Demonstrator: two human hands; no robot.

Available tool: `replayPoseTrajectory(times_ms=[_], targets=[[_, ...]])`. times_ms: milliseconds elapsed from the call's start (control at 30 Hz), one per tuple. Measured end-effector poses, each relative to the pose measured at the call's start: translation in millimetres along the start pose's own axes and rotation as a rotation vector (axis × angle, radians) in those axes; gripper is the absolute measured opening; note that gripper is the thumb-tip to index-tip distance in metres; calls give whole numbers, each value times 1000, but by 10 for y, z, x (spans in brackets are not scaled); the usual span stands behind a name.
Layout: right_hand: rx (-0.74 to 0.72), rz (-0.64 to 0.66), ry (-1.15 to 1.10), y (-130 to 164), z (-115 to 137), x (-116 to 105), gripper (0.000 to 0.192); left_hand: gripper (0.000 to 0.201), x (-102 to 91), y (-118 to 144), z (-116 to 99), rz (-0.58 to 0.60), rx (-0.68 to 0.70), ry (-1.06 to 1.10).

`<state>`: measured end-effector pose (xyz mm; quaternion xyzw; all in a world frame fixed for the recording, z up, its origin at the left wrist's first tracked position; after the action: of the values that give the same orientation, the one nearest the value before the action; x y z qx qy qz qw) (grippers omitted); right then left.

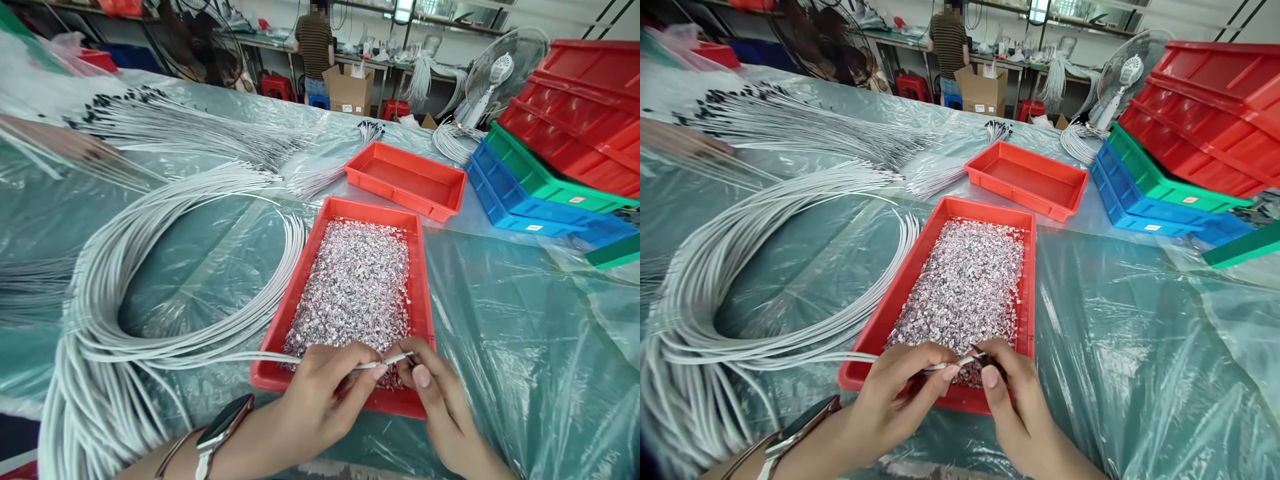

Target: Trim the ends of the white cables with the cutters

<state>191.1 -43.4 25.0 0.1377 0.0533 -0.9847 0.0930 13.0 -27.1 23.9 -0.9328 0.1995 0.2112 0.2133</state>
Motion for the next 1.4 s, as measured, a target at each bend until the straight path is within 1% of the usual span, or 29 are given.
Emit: replayPoseTrajectory(times_ms=[100,267,433,533,700,833,1000,1133,1267,1400], targets=[[-16,13,23,-9,1,-3,27,9,-1,8,3,9,-6,-19],[-3,40,-31,-40,43,4,34,7,-12,-11,-20,4,22,-44],[45,45,-50,-24,37,-17,35,6,-28,-40,-49,-18,90,-75],[51,38,-28,-14,22,-47,33,7,-46,-53,-72,-10,130,-96],[66,29,0,-14,2,-84,33,13,-55,-61,-101,-15,229,-209],[53,72,-64,-33,5,-85,26,14,-32,-76,-86,-46,271,-248],[60,115,-162,-33,-3,-99,19,10,-12,-81,-71,-121,295,-241],[121,153,-239,-22,-34,-87,19,12,-6,-80,-81,-107,278,-213],[191,170,-358,-47,-50,-49,26,11,-25,-86,-123,-91,245,-211],[247,275,-442,-90,-37,-19,38,15,-51,-92,-157,-52,249,-245]])
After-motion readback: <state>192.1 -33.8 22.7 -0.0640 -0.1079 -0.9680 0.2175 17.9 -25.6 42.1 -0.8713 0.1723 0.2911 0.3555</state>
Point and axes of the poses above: each hand's wrist, its own y-axis away from the middle knuckle, its own x-axis out of the palm, z = x × y, the point moved 2 cm from there along -y, towards the middle knuckle, and after that the axes turned 1 degree about y, right-handed, at the moved point
